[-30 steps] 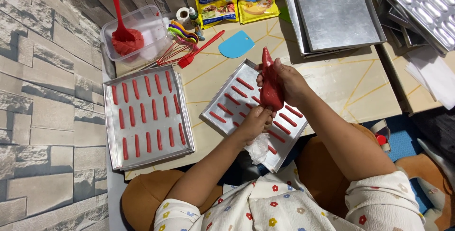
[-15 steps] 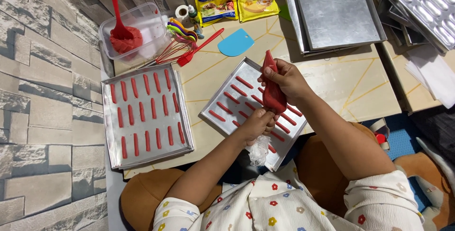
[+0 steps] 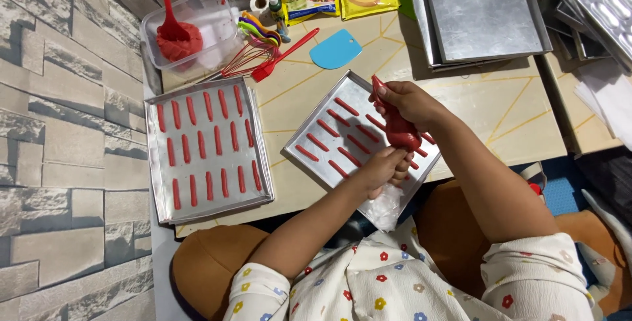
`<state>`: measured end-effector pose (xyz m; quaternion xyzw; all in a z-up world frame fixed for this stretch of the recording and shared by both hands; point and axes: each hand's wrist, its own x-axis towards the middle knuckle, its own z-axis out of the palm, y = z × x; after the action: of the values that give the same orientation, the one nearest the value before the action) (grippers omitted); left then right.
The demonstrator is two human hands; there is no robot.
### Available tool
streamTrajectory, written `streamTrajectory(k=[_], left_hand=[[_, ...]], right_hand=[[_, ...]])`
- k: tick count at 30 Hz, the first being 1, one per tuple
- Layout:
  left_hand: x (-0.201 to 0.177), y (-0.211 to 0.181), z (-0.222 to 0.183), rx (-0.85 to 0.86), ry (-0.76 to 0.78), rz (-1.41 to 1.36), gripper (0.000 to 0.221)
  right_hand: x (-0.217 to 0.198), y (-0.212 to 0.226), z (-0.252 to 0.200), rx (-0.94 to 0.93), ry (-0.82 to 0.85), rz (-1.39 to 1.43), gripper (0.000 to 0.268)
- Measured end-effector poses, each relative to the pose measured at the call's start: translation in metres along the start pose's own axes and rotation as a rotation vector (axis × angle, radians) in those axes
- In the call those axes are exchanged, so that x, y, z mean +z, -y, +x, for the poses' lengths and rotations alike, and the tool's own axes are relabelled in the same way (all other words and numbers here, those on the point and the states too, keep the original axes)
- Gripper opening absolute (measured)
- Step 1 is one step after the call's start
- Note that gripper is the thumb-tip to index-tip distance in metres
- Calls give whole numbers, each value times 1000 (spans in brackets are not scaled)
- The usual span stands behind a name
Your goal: Piping red batter from a pastry bag onto metal trays in straight lines.
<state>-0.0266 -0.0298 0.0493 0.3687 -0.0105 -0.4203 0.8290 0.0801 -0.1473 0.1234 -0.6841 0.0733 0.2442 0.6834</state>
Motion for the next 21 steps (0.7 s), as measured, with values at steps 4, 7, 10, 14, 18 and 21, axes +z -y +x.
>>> streamTrajectory(k=[4,7,10,14,18,21], left_hand=[[-17,10,25,-8,-6,-39,16],[-23,4,33,-23,-28,-48,15],[-25,-3,36,-42,-68,-59,14],[-30,-10,41,-55,-101,-106,12],[-45,-2,55,-88,-119,-183,14],[-66,17,77,-88,-145,-232,13]], right_hand=[[-2,-5,20,41,-60,-238,29],[-3,-14,38,91,-88,-377,36],[-5,-24,62,142,-51,-443,42],[-1,-23,81,188,-22,-600,45],[11,-18,93,247,-34,-840,39],[17,-15,97,259,-27,-931,42]])
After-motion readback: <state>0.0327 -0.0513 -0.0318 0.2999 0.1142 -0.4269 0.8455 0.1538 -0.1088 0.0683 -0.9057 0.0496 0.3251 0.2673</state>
